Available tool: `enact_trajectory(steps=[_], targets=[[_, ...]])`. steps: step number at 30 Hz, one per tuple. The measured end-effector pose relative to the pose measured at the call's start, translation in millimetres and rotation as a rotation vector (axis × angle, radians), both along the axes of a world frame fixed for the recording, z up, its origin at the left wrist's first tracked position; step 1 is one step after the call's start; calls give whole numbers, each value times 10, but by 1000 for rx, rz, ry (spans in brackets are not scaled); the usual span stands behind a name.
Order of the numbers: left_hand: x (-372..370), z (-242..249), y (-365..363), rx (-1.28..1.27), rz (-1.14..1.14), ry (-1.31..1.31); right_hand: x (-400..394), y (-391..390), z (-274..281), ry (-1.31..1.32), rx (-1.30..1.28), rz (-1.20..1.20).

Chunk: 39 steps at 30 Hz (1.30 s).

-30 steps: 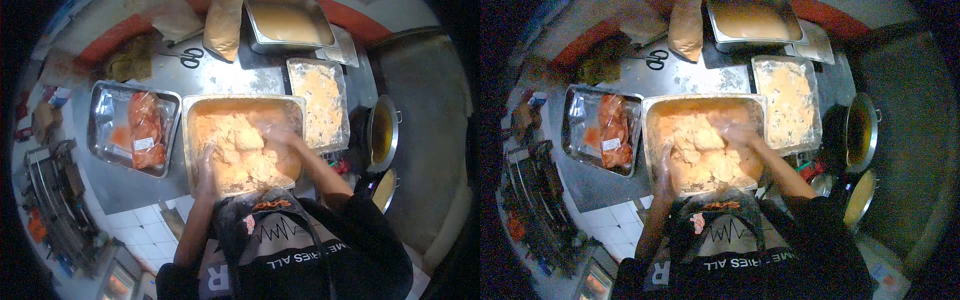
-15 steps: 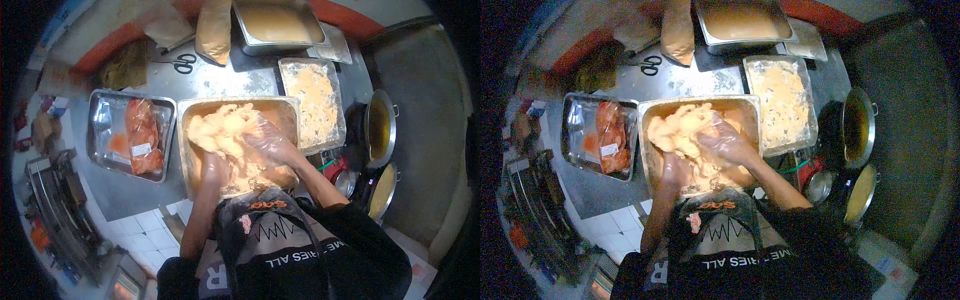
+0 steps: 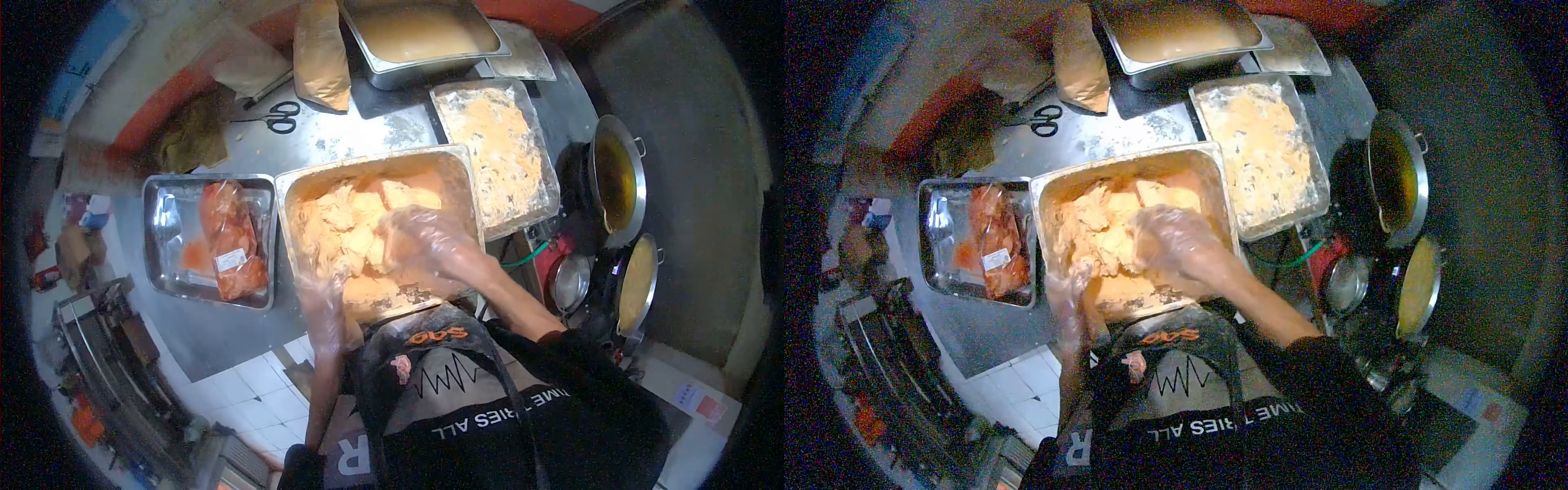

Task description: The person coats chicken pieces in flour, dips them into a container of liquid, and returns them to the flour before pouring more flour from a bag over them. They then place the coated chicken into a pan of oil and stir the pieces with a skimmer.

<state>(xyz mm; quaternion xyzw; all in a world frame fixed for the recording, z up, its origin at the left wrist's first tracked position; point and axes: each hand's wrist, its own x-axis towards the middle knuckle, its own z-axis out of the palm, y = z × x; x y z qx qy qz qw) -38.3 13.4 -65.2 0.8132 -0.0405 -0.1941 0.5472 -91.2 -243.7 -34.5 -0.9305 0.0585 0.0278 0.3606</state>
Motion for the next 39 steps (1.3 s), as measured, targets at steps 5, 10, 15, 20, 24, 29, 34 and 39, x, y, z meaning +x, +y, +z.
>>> enact_trajectory(steps=[5,10,15,20,24,29,34,39], targets=[[553,389,-371,-88,-131,-193,-29,429,-168,9,-57,46],[752,206,-607,187,-378,-495,-97,217,-233,148,544,-541],[812,-409,-769,711,-428,-800,-288,-160,-61,216,666,-452],[1026,-476,-717,564,-572,-504,-425,-22,-414,103,230,-343],[933,-87,-686,407,-415,-502,-365,186,-479,125,535,-521],[1021,-207,-510,384,-490,-433,-255,240,-506,29,-43,-244],[873,232,-466,217,-383,-477,3,367,360,254,853,-684],[952,122,-573,449,-593,-308,9,332,-539,97,233,-406]])
